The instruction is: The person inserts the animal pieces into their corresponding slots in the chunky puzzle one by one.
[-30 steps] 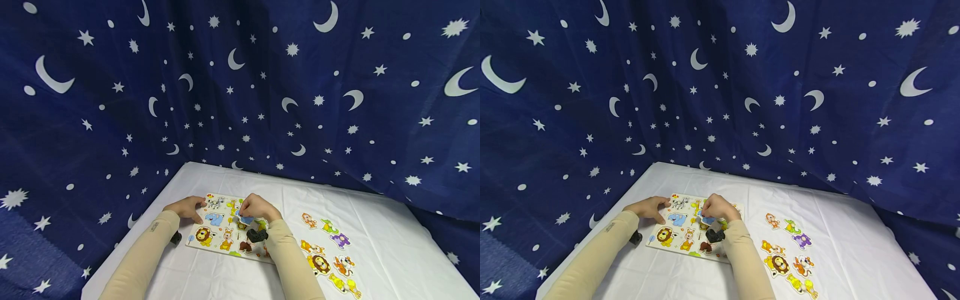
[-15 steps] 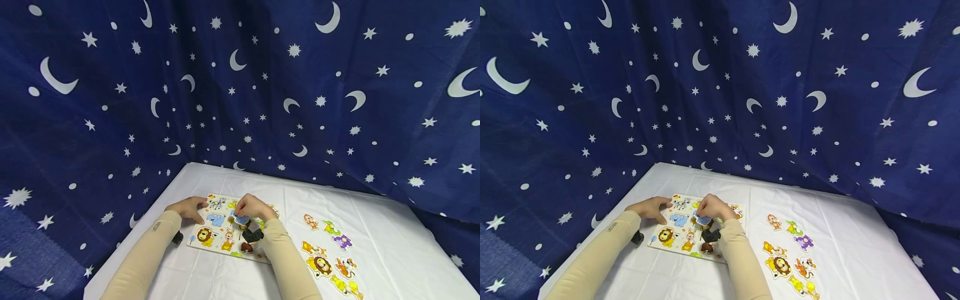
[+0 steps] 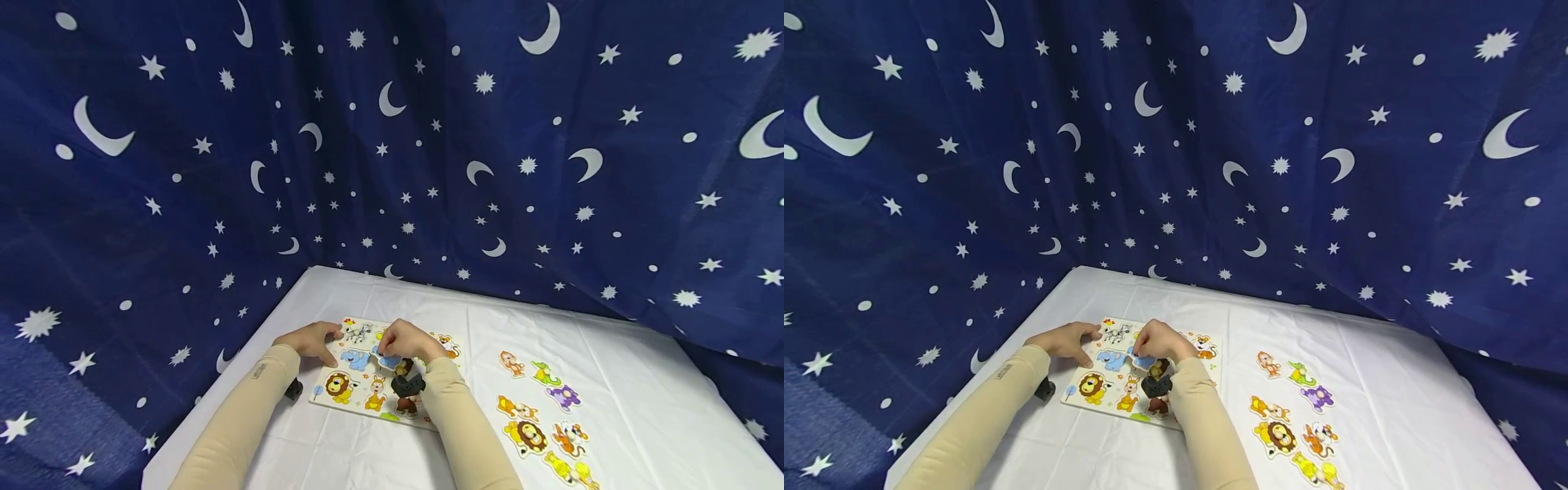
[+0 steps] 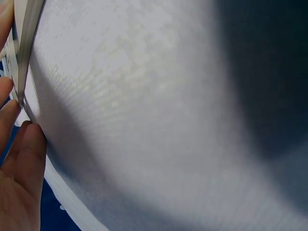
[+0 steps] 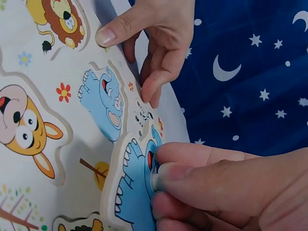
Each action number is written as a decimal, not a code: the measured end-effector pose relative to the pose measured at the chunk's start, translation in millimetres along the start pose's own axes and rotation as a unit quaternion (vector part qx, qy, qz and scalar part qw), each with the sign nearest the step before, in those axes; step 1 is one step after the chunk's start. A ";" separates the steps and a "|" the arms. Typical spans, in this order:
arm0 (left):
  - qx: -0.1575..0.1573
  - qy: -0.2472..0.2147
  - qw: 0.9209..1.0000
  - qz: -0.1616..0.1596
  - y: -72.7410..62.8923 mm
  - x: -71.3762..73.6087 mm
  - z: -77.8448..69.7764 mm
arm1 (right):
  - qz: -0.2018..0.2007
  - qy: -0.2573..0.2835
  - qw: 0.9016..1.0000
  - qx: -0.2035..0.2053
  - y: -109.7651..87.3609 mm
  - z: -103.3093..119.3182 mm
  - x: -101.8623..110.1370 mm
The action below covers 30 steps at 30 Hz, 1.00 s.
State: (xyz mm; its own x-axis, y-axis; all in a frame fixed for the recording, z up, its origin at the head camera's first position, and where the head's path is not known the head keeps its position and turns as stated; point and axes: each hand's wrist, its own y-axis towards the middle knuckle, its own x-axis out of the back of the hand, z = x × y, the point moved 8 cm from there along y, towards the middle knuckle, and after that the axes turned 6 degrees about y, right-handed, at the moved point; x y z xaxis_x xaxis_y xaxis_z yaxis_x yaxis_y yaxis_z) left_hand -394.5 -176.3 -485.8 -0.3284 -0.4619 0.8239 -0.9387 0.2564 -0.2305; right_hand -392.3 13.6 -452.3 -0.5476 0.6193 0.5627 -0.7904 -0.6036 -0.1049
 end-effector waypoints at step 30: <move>0.003 0.014 1.000 -0.003 -1.7 0.4 -1.6 | -0.003 0.008 1.000 -0.001 18.0 -0.7 -24.4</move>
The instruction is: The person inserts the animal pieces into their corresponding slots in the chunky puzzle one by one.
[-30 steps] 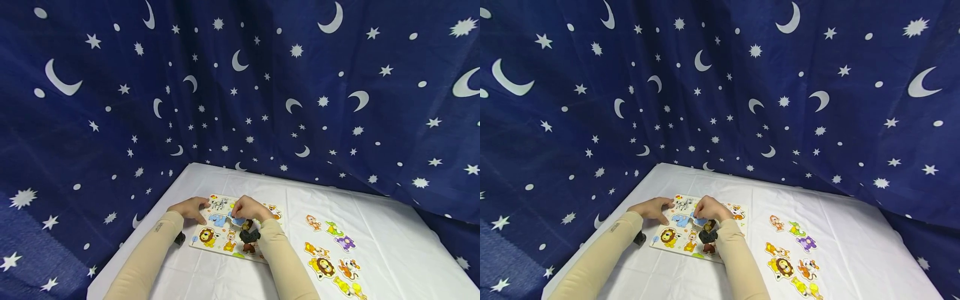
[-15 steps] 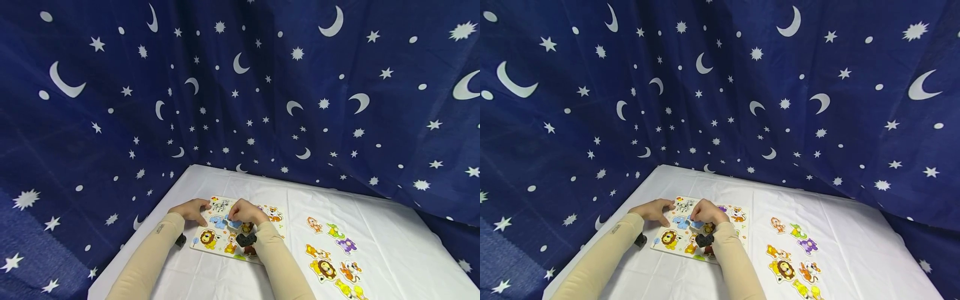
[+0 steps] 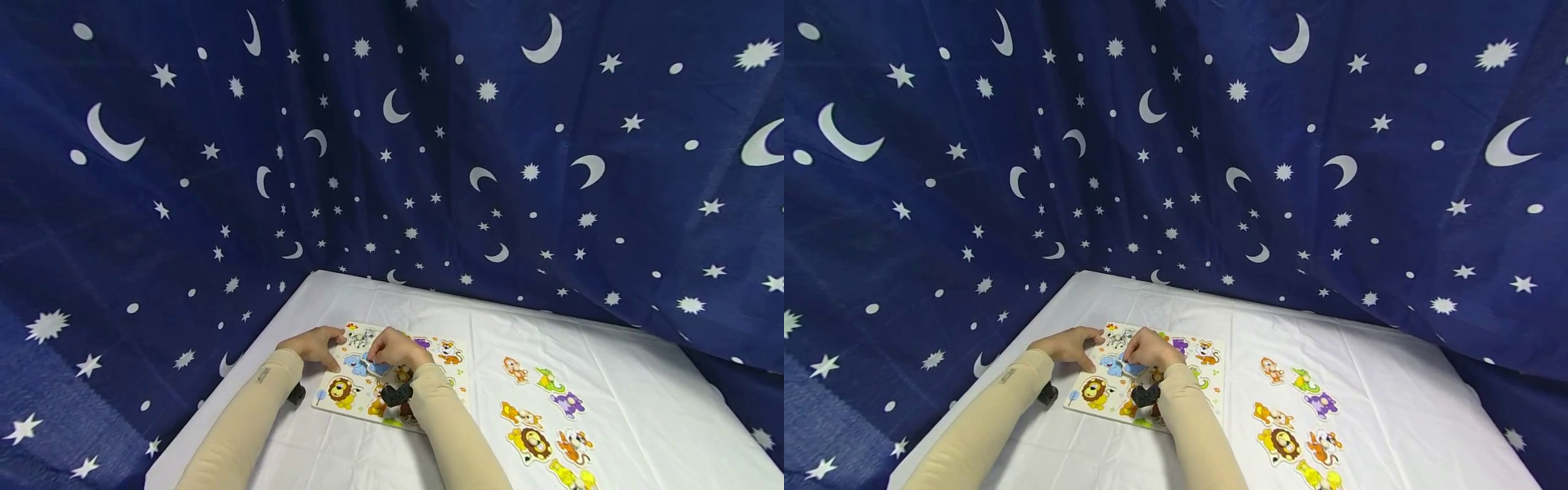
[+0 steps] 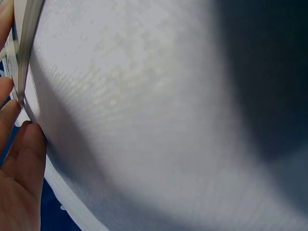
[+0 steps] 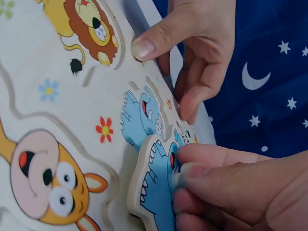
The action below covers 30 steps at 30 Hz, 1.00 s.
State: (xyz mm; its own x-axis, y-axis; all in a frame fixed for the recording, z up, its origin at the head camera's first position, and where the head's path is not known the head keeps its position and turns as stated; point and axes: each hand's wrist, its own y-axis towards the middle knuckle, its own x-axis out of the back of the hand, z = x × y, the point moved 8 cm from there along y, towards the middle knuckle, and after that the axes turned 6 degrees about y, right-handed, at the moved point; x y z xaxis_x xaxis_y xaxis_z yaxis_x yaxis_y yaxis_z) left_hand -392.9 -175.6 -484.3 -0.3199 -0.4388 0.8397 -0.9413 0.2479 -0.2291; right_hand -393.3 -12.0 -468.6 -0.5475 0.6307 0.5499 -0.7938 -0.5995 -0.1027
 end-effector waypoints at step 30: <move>-0.028 -0.006 1.000 0.004 -1.8 2.9 -3.9 | 0.009 0.008 1.000 0.007 16.4 12.3 -20.6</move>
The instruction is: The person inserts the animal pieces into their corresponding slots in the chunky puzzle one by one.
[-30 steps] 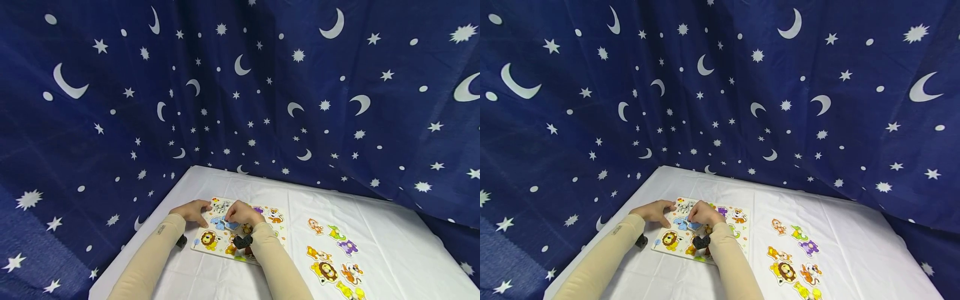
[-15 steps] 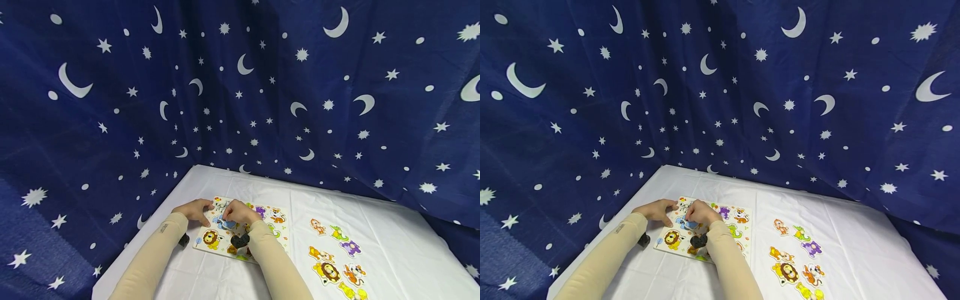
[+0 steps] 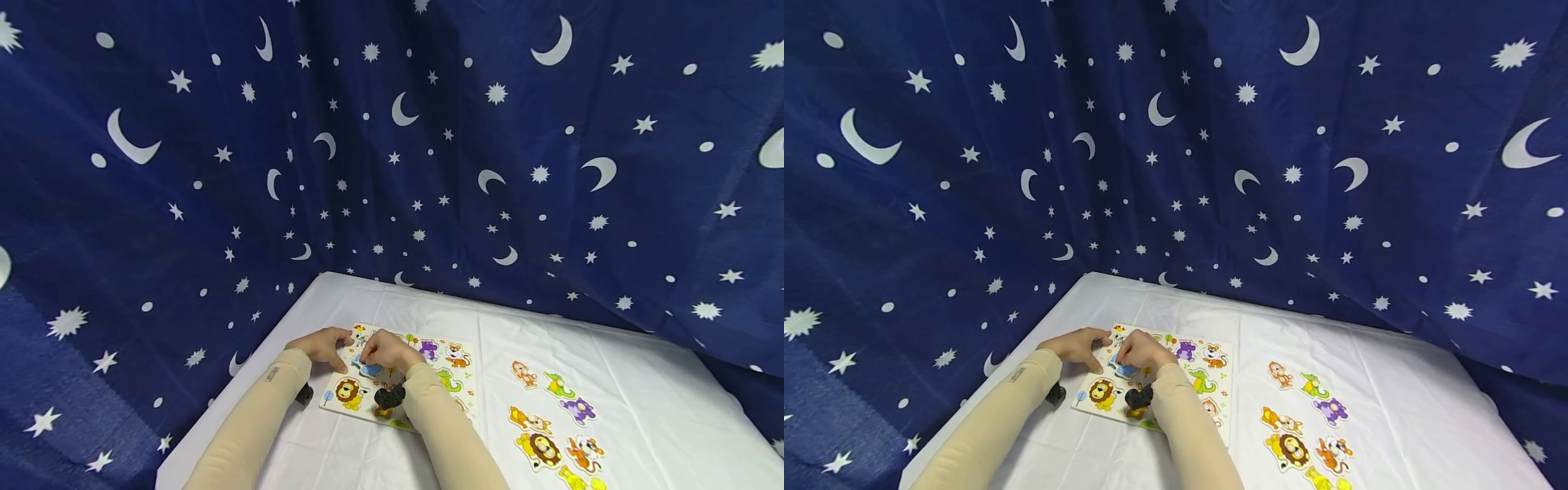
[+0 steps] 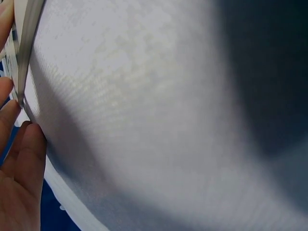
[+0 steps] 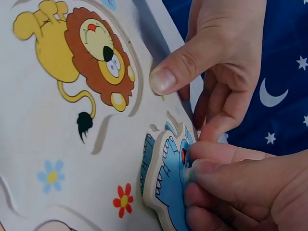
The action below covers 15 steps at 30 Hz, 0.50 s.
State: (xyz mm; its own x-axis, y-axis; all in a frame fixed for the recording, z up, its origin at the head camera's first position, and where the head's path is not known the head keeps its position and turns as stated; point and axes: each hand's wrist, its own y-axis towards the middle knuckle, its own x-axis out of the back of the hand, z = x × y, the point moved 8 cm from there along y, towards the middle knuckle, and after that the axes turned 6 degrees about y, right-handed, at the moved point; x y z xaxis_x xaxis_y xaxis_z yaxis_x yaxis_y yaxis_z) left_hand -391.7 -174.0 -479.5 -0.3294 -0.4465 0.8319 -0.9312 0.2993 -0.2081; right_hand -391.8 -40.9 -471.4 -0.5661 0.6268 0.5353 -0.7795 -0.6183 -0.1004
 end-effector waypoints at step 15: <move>0.020 0.017 1.000 -0.002 3.9 -2.8 6.4 | -0.002 -0.004 1.000 0.014 3.6 2.8 -7.3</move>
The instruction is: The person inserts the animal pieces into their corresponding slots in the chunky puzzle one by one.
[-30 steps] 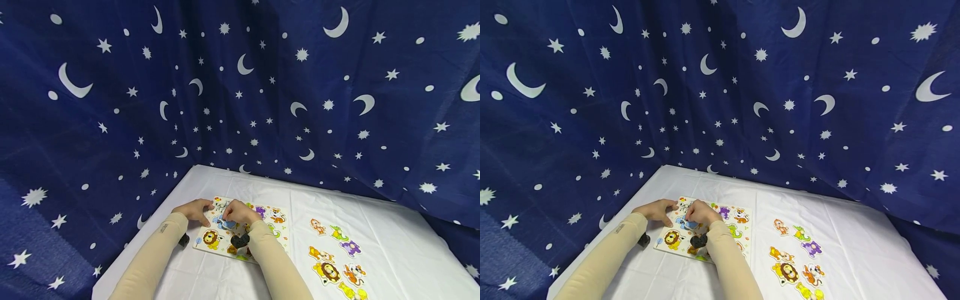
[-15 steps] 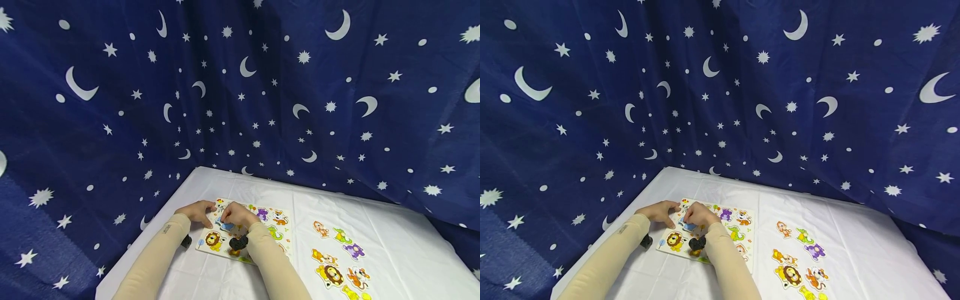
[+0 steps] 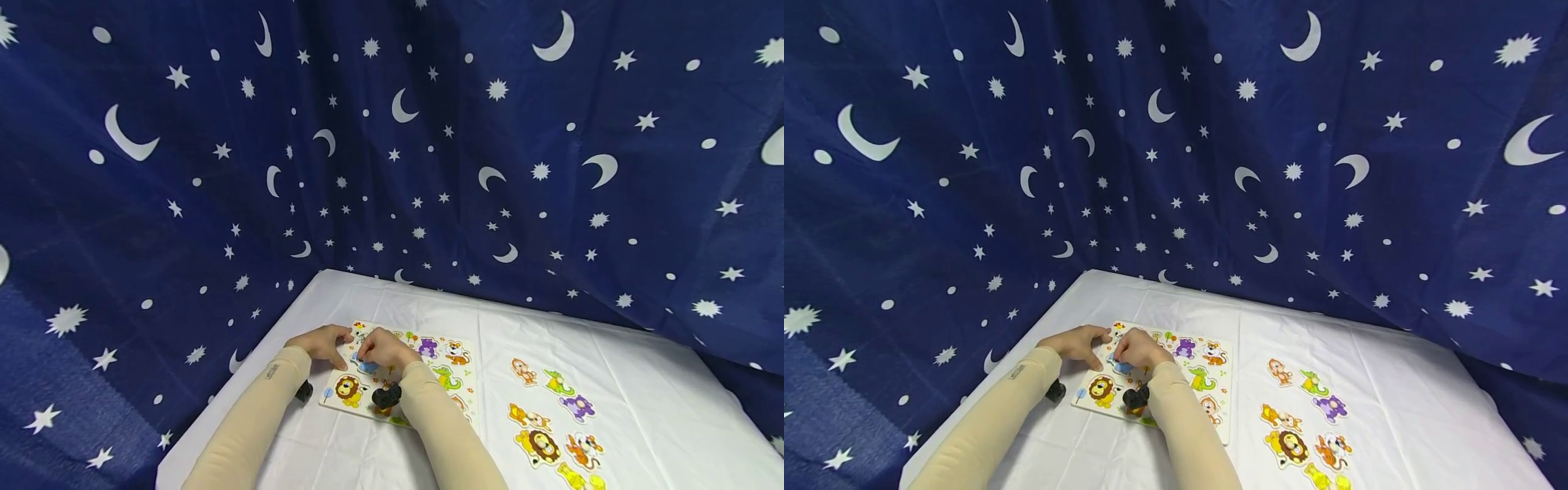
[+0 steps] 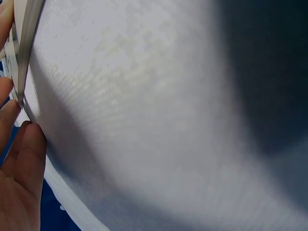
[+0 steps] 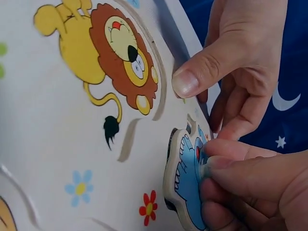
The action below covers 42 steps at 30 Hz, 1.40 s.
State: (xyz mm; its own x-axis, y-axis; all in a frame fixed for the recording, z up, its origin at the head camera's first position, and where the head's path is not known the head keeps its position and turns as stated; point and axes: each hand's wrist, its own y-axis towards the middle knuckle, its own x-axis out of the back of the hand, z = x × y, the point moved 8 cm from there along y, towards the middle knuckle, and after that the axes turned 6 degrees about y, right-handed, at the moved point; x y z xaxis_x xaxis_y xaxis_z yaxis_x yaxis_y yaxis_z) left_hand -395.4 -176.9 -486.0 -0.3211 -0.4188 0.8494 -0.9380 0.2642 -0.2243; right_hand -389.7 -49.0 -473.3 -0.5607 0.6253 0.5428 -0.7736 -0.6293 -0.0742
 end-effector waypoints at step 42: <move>-0.001 -0.009 1.000 0.015 -0.5 0.5 -3.1 | -0.041 -0.045 0.998 0.006 -5.0 -1.2 1.1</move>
State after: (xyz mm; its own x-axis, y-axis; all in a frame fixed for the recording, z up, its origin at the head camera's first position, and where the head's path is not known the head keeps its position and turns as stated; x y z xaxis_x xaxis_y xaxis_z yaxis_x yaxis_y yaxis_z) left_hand -394.7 -174.6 -484.1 -0.3506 -0.4263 0.8339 -0.9280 0.2783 -0.2479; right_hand -386.8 -44.6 -473.3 -0.4660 0.6314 0.6199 -0.8122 -0.5831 -0.0166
